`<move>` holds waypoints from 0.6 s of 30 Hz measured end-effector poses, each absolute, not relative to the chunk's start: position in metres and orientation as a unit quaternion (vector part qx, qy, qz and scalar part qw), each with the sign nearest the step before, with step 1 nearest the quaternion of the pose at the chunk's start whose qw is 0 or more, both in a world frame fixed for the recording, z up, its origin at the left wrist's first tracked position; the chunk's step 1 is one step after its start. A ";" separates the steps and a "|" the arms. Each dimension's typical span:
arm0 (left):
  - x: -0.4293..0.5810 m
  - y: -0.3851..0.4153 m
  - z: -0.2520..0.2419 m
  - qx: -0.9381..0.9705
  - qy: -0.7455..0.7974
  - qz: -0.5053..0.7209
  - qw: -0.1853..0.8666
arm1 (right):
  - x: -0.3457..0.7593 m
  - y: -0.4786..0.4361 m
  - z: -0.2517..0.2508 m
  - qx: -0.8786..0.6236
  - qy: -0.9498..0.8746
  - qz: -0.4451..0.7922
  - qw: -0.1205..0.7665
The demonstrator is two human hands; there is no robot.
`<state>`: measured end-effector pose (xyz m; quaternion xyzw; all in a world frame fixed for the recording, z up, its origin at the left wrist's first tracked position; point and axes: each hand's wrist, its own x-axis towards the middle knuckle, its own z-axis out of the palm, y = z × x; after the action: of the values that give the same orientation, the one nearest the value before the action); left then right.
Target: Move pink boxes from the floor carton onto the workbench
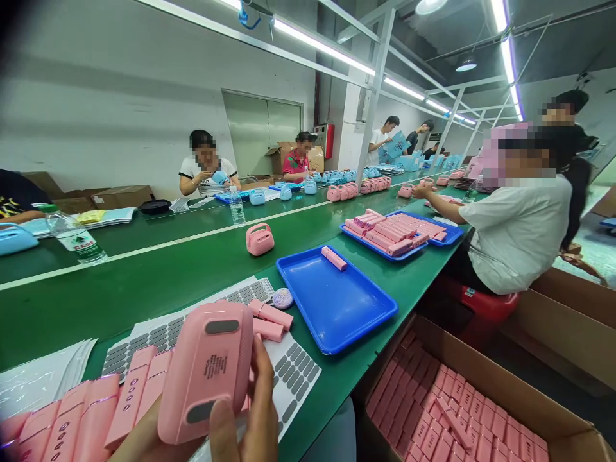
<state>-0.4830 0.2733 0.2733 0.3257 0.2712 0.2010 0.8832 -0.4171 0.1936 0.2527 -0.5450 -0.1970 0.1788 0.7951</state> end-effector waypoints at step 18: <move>-0.469 0.267 0.271 0.257 0.287 0.179 0.905 | -0.415 0.199 0.235 -0.425 -0.141 0.266 0.853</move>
<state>-0.4693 0.2668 0.2709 0.2570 0.2873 0.1791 0.9052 -0.4155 0.1994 0.2351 -0.4254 -0.1406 0.2663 0.8535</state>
